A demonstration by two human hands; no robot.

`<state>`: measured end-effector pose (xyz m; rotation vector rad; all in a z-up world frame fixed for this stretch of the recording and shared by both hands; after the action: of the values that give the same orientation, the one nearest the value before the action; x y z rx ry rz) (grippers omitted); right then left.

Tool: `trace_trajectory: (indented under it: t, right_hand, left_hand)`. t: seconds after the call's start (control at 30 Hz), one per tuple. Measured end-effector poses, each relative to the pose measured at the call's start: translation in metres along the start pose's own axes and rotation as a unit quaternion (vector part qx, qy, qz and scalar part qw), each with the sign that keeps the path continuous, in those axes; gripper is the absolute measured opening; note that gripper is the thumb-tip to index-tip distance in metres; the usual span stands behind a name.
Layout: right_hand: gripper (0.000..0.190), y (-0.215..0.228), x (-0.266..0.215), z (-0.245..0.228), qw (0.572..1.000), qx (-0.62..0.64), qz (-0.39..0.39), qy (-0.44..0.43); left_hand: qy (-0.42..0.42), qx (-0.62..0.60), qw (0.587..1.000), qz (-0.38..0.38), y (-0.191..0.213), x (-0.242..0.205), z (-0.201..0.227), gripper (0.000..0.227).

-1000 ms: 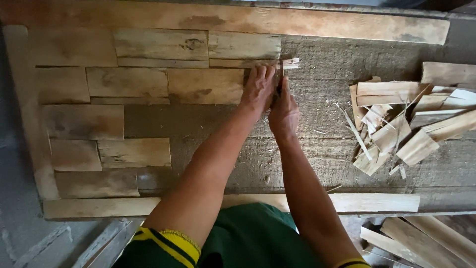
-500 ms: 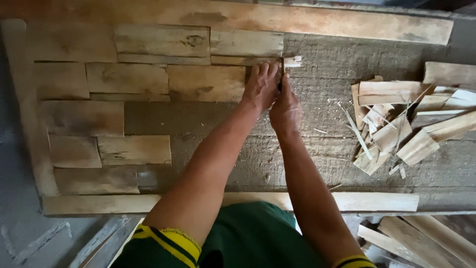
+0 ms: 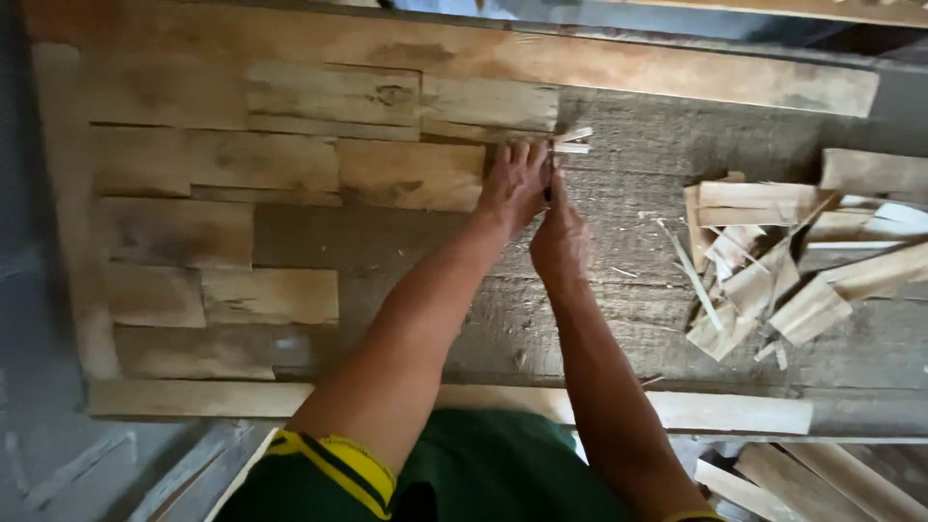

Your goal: Trimming and arranging thin wooden strips on a workspace.

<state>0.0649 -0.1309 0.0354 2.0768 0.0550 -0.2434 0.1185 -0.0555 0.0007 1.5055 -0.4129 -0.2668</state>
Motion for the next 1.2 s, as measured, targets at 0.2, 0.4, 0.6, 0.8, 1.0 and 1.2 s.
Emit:
trace_trajectory:
  t: [0.2, 0.4, 0.6, 0.8, 1.0, 1.2]
  right_hand:
    - [0.072, 0.001, 0.000, -0.008, 0.979, 0.134, 0.113, 0.108]
    - [0.070, -0.008, -0.010, 0.008, 0.990, 0.078, 0.094, 0.077]
    - [0.073, -0.002, -0.009, 0.014, 0.971, 0.152, 0.132, 0.130]
    - [0.072, 0.016, -0.010, 0.029, 0.999, 0.039, 0.024, -0.013]
    - [0.051, 0.024, -0.044, 0.096, 0.996, -0.036, -0.008, -0.076]
    - [0.057, 0.066, -0.082, 0.120, 0.991, 0.050, 0.118, 0.047]
  left_hand:
    - [-0.005, 0.048, 0.997, -0.055, -0.024, 0.007, -0.002, 0.077]
    - [-0.007, -0.012, 0.995, -0.094, -0.008, 0.009, 0.006, 0.069]
    - [0.106, -0.065, 0.979, 0.160, -0.041, 0.006, -0.005, 0.052]
    - [0.011, 0.003, 0.989, 0.146, 0.027, -0.003, -0.004, 0.040]
    - [0.046, -0.107, 0.966, 0.230, 0.035, -0.005, -0.002, 0.017]
    - [0.087, -0.120, 0.980, 0.134, 0.012, 0.026, -0.031, 0.008]
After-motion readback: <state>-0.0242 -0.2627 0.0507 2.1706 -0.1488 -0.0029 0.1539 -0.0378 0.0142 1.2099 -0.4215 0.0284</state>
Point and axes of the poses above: each hand's wrist, its own x-axis towards the middle knuckle, its own y-axis out of the back of the hand, z = x × y, the point moved 9 cm from there along x, towards the middle knuckle, and after that the axes turned 9 degrees about z, right-handed, at the moved point
